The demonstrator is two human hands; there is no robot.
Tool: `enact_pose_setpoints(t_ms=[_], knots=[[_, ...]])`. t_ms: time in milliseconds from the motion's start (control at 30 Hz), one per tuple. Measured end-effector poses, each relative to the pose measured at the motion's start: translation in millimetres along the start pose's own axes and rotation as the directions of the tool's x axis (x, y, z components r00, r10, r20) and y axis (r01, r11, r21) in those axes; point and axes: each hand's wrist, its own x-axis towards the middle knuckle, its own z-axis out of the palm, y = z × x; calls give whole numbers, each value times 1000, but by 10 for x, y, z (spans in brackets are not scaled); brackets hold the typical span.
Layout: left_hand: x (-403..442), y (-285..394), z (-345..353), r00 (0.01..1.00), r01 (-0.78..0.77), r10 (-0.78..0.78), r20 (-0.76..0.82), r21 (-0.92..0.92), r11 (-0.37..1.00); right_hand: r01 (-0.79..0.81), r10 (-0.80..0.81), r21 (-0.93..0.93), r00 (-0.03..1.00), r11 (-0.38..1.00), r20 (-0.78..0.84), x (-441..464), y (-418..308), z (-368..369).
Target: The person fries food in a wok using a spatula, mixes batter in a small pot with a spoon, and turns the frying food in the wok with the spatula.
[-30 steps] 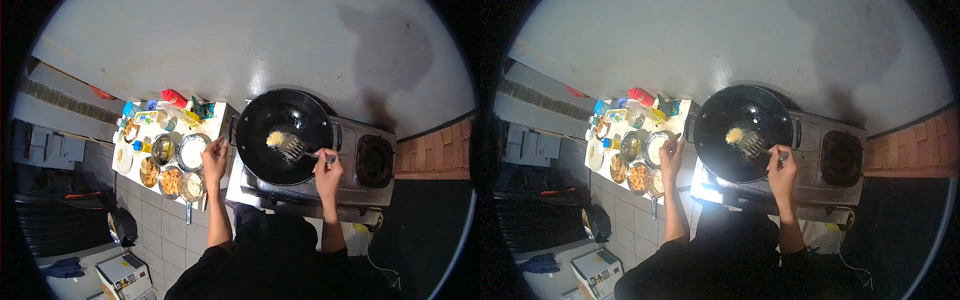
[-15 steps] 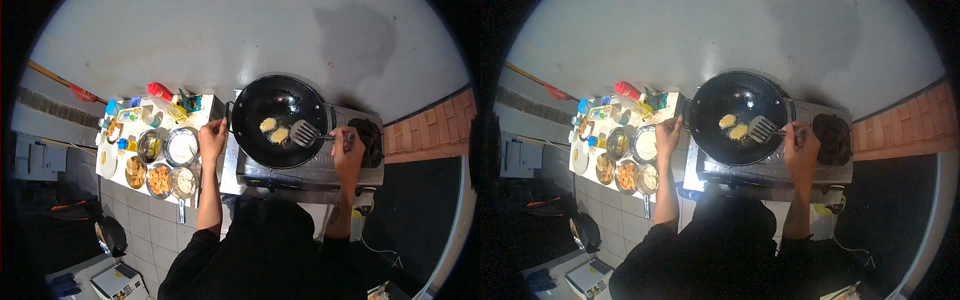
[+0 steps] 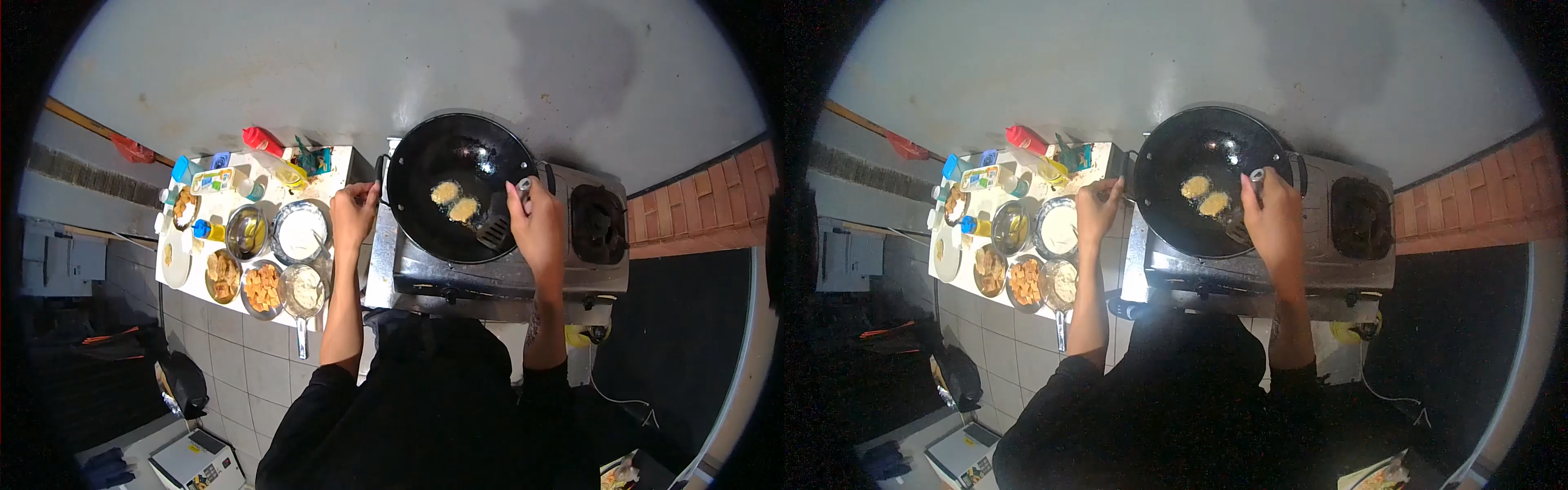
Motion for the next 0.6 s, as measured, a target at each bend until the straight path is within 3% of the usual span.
enact_pose_setpoints(t_ms=[233, 333, 400, 433, 533, 600], knots=[[-13, 70, -25, 1000, -5, 5, -3, 2, 1000, 0, 0, 3, 1000, 1000, 28, 7, 53, -5], [3, 39, -16, 999, -37, 36, 19, 38, 999, -89, 91, -55, 995, 994, 31, -15, 35, -58], [9, 45, 5, 999, -41, 41, -9, -6, 999, 50, -48, 84, 998, 995, -30, 30, 150, 71], [5, 72, 8, 999, -45, 45, -2, -7, 999, 84, -84, 11, 996, 996, -29, 52, 163, 91], [35, 96, -14, 1000, 11, -11, 15, 0, 1000, 12, -13, 39, 1000, 999, 19, 42, 33, -48], [55, 37, -13, 998, -48, 47, 32, 37, 998, -39, 39, 54, 999, 998, 7, 51, 140, 37]])
